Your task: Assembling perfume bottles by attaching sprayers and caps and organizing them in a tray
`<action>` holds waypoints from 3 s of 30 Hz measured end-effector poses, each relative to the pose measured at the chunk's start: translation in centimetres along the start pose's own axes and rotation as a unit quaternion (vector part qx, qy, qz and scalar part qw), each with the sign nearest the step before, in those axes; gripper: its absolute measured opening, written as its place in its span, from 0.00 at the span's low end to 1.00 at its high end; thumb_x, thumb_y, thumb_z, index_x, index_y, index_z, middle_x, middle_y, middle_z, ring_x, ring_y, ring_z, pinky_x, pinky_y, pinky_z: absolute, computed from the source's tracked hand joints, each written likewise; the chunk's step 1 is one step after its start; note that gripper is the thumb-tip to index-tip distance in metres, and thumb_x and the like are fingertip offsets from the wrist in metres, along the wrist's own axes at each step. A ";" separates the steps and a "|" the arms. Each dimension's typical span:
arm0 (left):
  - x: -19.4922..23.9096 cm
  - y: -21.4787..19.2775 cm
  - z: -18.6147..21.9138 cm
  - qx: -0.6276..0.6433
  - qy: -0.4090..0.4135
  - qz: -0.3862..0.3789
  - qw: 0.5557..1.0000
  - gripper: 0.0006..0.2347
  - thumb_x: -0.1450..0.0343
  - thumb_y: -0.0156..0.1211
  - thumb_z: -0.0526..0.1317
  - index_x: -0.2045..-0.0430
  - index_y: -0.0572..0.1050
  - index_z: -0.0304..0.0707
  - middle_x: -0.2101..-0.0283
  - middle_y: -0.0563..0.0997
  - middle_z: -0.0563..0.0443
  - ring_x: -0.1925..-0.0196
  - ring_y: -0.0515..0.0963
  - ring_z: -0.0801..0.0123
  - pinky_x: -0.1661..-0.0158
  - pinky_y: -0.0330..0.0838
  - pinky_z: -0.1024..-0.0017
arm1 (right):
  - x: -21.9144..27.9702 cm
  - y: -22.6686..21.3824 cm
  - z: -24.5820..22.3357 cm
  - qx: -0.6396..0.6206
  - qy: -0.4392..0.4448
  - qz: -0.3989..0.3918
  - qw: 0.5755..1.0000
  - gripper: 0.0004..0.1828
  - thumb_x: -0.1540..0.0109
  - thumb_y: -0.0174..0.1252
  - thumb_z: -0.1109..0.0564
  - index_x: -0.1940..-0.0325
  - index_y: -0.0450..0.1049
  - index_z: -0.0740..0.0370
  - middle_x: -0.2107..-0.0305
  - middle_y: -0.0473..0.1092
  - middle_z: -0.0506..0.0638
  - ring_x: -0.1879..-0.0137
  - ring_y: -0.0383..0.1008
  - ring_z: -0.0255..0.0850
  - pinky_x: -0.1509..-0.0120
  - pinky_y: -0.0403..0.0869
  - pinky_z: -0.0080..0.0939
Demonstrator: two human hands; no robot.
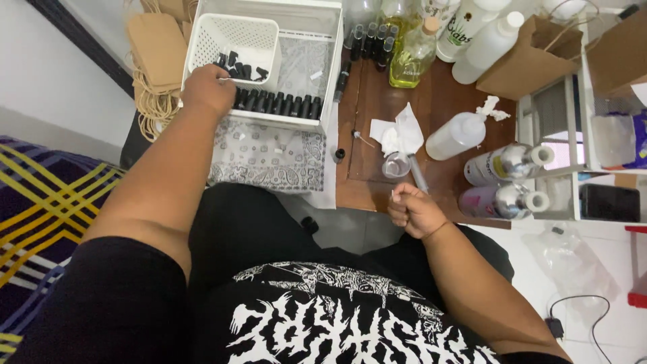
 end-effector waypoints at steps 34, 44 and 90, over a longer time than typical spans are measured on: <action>-1.1 2.7 11.4 0.073 0.109 -0.078 0.988 0.14 0.34 0.69 0.47 0.58 0.76 0.51 0.61 0.81 0.53 0.49 0.81 0.53 0.52 0.73 0.54 | -1.7 -0.4 0.6 -0.021 -0.014 -0.129 0.991 0.06 0.40 0.59 0.69 0.59 0.74 0.71 0.87 0.51 0.46 0.83 0.50 0.34 0.82 0.54 0.32; 19.8 -7.9 21.7 0.191 0.274 -0.245 0.910 0.14 0.28 0.47 0.34 0.51 0.77 0.38 0.67 0.82 0.40 0.69 0.82 0.55 0.57 0.77 0.59 | 2.5 9.6 -10.1 0.311 -0.227 0.093 0.918 0.05 0.40 0.66 0.64 0.60 0.79 0.65 0.82 0.68 0.48 0.77 0.63 0.32 0.73 0.63 0.30; 39.5 -13.5 21.4 0.176 0.490 -0.264 0.812 0.14 0.25 0.49 0.45 0.56 0.77 0.36 0.68 0.79 0.33 0.61 0.80 0.33 0.64 0.76 0.50 | 17.7 33.7 -14.7 0.604 -0.542 -0.090 0.577 0.04 0.36 0.59 0.63 0.62 0.78 0.66 0.83 0.65 0.54 0.78 0.67 0.54 0.72 0.70 0.48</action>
Point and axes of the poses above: each hand's wrist, its own x-axis away from the middle knuckle, its own y-axis out of the palm, z = x × y, the point moved 8 cm from there along -x, towards the middle knuckle
